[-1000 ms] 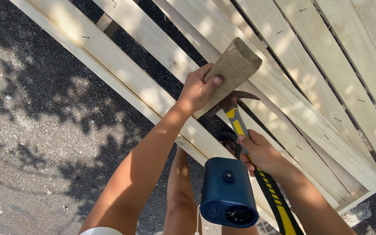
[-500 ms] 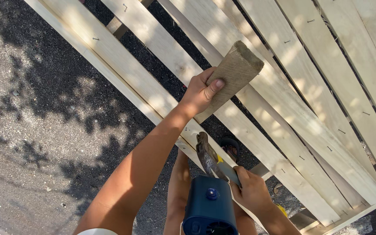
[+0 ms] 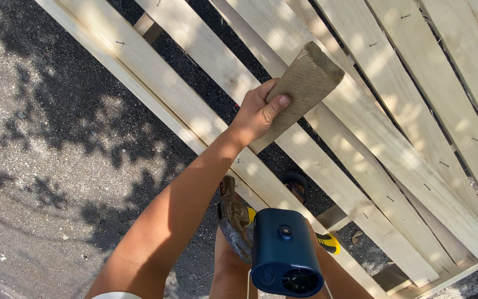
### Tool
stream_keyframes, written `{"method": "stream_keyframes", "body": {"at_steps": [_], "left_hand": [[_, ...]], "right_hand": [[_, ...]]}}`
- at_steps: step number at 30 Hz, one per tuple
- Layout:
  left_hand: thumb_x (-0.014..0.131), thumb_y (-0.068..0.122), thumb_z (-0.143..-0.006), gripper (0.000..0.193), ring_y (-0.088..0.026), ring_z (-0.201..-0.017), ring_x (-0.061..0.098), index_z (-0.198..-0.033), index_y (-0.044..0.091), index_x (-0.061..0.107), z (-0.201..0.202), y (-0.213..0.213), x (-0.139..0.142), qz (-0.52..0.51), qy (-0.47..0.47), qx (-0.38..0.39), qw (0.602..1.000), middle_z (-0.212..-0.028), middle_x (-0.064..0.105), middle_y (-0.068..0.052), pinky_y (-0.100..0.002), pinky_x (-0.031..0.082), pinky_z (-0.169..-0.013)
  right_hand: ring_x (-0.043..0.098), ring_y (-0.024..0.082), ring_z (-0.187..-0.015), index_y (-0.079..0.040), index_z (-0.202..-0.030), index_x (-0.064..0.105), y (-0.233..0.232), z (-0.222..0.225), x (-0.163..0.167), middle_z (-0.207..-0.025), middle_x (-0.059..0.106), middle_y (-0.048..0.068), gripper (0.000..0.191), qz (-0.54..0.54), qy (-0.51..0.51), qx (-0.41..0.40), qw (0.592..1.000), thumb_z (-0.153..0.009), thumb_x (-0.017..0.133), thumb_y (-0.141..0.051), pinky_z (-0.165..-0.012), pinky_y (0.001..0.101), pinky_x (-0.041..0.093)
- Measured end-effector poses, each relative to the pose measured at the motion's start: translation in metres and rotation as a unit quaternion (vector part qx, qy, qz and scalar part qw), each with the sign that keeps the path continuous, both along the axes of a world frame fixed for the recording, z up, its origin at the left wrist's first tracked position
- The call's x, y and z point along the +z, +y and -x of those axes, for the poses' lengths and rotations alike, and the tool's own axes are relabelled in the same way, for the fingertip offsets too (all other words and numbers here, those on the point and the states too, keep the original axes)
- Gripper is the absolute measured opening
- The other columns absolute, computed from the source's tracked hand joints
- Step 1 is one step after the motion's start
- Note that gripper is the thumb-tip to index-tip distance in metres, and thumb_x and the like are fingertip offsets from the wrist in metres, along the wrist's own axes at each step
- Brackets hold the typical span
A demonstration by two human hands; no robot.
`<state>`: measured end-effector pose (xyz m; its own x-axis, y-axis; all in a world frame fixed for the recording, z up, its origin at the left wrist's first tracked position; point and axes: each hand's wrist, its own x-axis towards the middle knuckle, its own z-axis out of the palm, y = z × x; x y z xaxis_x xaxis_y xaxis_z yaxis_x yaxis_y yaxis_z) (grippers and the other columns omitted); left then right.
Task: The person hammers nails into wooden slats laid over a frame on the ground, pressing slats into position with one hand while driving nails with a hammer in the other. They reposition planks, use a small wood block, and continue fastening slats across the structure.
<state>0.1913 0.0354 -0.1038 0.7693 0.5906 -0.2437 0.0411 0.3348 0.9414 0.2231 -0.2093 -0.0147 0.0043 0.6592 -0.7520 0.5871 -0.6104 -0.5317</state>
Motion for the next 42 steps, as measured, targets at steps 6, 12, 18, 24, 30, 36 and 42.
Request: {"method": "stream_keyframes", "body": {"at_steps": [6,12,18,24,30,36,42], "left_hand": [[0.061,0.077,-0.084,0.083,-0.015,-0.104,0.069,-0.128,0.007,0.067,-0.003,0.001,0.01,-0.014,0.022,-0.009,1.0,-0.103,0.074,-0.005,-0.031,0.055,-0.092],[0.065,0.074,-0.086,0.083,-0.017,-0.103,0.067,-0.131,0.005,0.065,-0.004,0.005,0.018,0.018,0.004,-0.009,1.0,-0.106,0.074,-0.007,-0.032,0.054,-0.092],[0.059,0.074,-0.088,0.082,-0.014,-0.107,0.069,-0.133,0.006,0.068,-0.006,0.003,0.006,-0.041,0.041,-0.014,0.998,-0.107,0.075,-0.005,-0.03,0.055,-0.094],[0.065,0.076,-0.084,0.087,-0.017,-0.103,0.067,-0.134,0.005,0.064,-0.003,0.004,0.005,0.016,0.018,-0.009,1.0,-0.109,0.073,-0.008,-0.033,0.055,-0.091],[0.06,0.08,-0.082,0.09,-0.018,-0.102,0.068,-0.132,0.005,0.065,-0.003,0.01,0.021,-0.002,0.022,-0.012,1.0,-0.105,0.072,-0.007,-0.034,0.055,-0.088],[0.057,0.084,-0.08,0.094,-0.02,-0.102,0.07,-0.13,0.005,0.066,-0.005,0.017,0.036,-0.047,0.05,-0.016,0.997,-0.102,0.073,-0.009,-0.035,0.055,-0.09],[0.058,0.083,-0.079,0.094,-0.02,-0.104,0.07,-0.132,0.005,0.065,-0.003,0.015,0.025,-0.031,0.042,-0.022,0.998,-0.105,0.073,-0.01,-0.035,0.055,-0.09]], "right_hand": [[0.073,0.035,-0.077,-0.003,-0.103,0.057,-0.013,0.002,-0.005,-0.082,0.071,0.017,0.038,-0.03,-0.033,0.043,0.998,-0.076,0.076,-0.023,-0.064,0.0401,0.057],[0.072,0.034,-0.067,-0.002,-0.1,0.06,-0.023,-0.005,-0.017,-0.079,0.065,0.016,0.036,-0.125,-0.051,0.07,0.988,-0.074,0.075,-0.022,-0.06,0.0409,0.058],[0.074,0.03,-0.073,-0.012,-0.091,0.068,-0.014,-0.013,-0.014,-0.083,0.067,0.013,0.014,-0.104,0.008,0.069,0.992,-0.08,0.074,-0.02,-0.061,0.0403,0.057],[0.074,0.029,-0.073,-0.012,-0.102,0.062,-0.002,-0.009,-0.002,-0.078,0.068,0.012,0.025,0.034,0.002,0.0,0.999,-0.08,0.072,-0.019,-0.064,0.0395,0.057],[0.072,0.031,-0.074,-0.013,-0.11,0.057,-0.013,-0.024,0.004,-0.076,0.067,0.014,0.034,0.042,0.037,0.015,0.998,-0.081,0.071,-0.019,-0.067,0.04,0.056],[0.073,0.034,-0.072,-0.009,-0.104,0.06,-0.004,-0.023,-0.008,-0.078,0.072,0.016,0.025,-0.048,0.036,-0.109,0.992,-0.084,0.07,-0.018,-0.065,0.042,0.056],[0.071,0.037,-0.084,-0.014,-0.121,0.056,0.011,-0.01,-0.008,-0.086,0.071,0.022,0.034,0.134,-0.002,-0.059,0.989,-0.088,0.062,-0.02,-0.078,0.0452,0.055]]}}
